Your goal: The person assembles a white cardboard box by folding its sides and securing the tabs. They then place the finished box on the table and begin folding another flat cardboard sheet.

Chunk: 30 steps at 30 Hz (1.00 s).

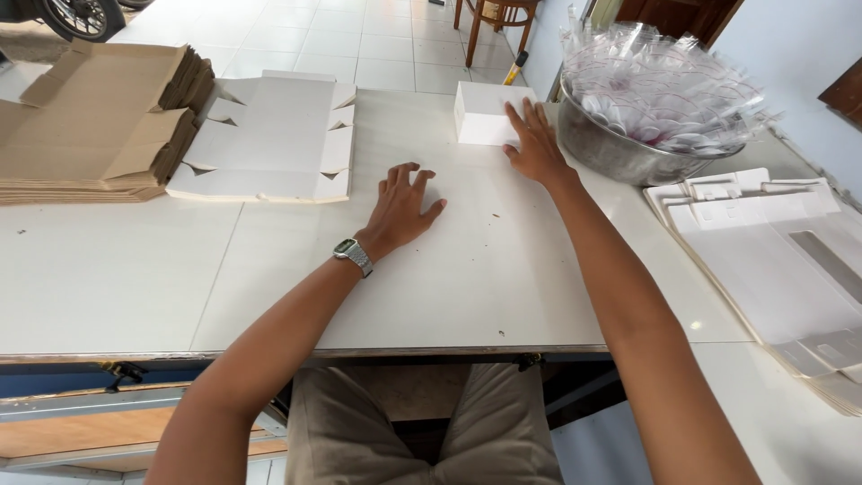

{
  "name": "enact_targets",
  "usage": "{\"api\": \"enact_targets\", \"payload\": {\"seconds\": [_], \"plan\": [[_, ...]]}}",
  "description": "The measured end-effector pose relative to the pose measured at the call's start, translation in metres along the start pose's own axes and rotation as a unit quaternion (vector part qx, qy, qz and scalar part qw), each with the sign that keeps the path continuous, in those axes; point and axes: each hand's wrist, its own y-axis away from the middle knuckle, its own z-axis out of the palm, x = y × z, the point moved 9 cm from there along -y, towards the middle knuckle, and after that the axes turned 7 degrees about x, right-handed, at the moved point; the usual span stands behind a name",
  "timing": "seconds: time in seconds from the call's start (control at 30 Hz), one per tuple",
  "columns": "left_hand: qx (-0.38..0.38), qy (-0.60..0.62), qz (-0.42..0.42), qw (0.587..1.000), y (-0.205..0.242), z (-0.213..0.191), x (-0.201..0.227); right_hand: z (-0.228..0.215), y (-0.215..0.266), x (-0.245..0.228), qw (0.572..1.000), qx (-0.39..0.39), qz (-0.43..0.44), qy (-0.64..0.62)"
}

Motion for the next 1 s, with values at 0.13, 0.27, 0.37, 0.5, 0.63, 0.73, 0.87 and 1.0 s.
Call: {"api": "enact_targets", "payload": {"seconds": [0.13, 0.27, 0.37, 0.5, 0.63, 0.73, 0.87, 1.0], "plan": [[-0.004, -0.001, 0.007, 1.000, 0.000, 0.001, 0.002, -0.030, 0.035, -0.037, 0.999, 0.041, 0.030, -0.011], [0.044, -0.057, 0.036, 0.997, -0.011, 0.002, -0.013, -0.039, 0.050, -0.044, 0.987, 0.153, -0.008, -0.044], [0.086, -0.181, 0.000, 0.980, -0.016, -0.033, -0.034, -0.036, 0.053, -0.040, 0.981, 0.182, -0.050, -0.050], [-0.162, -0.207, -0.224, 0.938, -0.014, -0.025, -0.175, -0.011, 0.045, -0.023, 0.986, 0.146, -0.061, -0.043], [-0.309, -0.192, -0.186, 0.913, -0.002, -0.073, -0.172, -0.007, 0.039, -0.026, 0.993, 0.089, -0.055, -0.052], [-0.300, -0.110, -0.211, 0.924, 0.019, -0.092, -0.162, -0.004, 0.046, -0.029, 0.995, 0.070, -0.050, -0.050], [-0.166, -0.022, -0.171, 0.971, 0.023, -0.109, -0.164, -0.009, 0.046, -0.033, 0.994, 0.077, -0.067, -0.041], [-0.147, 0.047, -0.171, 0.973, 0.035, -0.123, -0.145, -0.006, 0.046, -0.032, 0.995, 0.072, -0.059, -0.040]]}}
